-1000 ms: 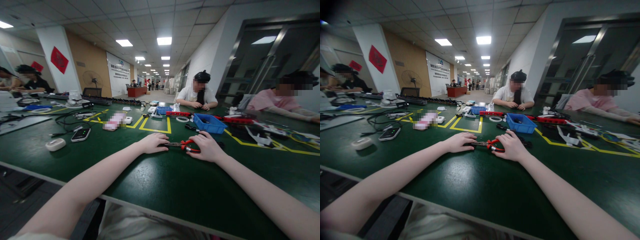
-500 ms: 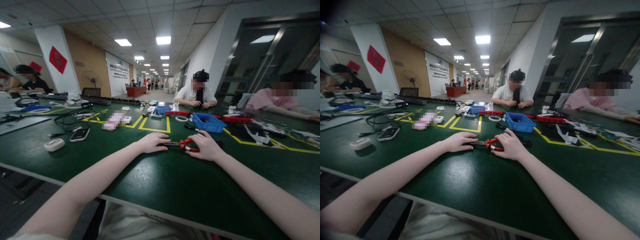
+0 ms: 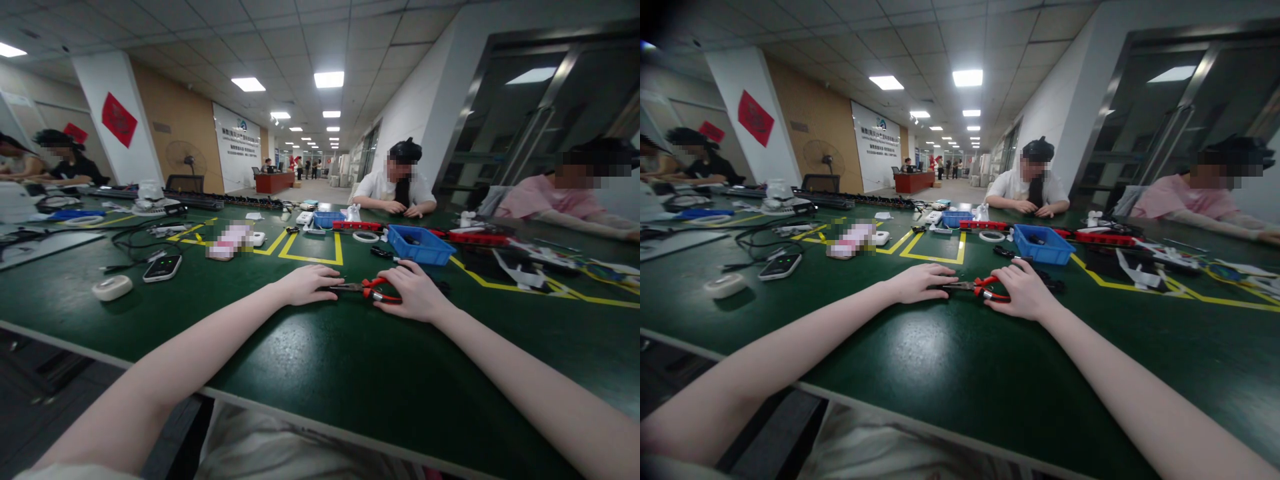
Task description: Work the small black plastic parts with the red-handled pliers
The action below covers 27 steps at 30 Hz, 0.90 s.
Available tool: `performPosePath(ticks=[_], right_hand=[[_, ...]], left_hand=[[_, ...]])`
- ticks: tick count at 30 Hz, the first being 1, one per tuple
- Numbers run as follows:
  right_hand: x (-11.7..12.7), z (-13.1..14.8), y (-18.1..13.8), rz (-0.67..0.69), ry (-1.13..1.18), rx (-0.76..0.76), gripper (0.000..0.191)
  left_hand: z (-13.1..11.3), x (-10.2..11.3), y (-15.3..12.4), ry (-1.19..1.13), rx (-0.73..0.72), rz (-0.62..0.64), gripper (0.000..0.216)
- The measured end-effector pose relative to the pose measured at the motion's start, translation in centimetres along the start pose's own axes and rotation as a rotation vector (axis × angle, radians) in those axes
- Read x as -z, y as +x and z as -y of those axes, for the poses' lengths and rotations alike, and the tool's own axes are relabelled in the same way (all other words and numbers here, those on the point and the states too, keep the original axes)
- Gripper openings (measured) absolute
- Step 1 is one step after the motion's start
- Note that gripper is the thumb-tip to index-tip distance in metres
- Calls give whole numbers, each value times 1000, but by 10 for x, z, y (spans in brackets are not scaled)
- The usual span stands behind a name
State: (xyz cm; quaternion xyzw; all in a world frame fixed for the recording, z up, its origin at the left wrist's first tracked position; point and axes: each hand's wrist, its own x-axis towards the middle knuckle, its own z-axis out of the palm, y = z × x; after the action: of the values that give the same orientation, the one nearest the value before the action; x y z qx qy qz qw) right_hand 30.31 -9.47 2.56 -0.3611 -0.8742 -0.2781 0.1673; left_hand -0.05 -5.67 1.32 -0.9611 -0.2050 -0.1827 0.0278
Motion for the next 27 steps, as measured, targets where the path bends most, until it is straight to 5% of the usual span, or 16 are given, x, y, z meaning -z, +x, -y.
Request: performPosePath(ticks=[27], right_hand=[[-3,-3,-1,-12,-17,12,55]], left_hand=[[-3,1,1,21,37,-61,53]])
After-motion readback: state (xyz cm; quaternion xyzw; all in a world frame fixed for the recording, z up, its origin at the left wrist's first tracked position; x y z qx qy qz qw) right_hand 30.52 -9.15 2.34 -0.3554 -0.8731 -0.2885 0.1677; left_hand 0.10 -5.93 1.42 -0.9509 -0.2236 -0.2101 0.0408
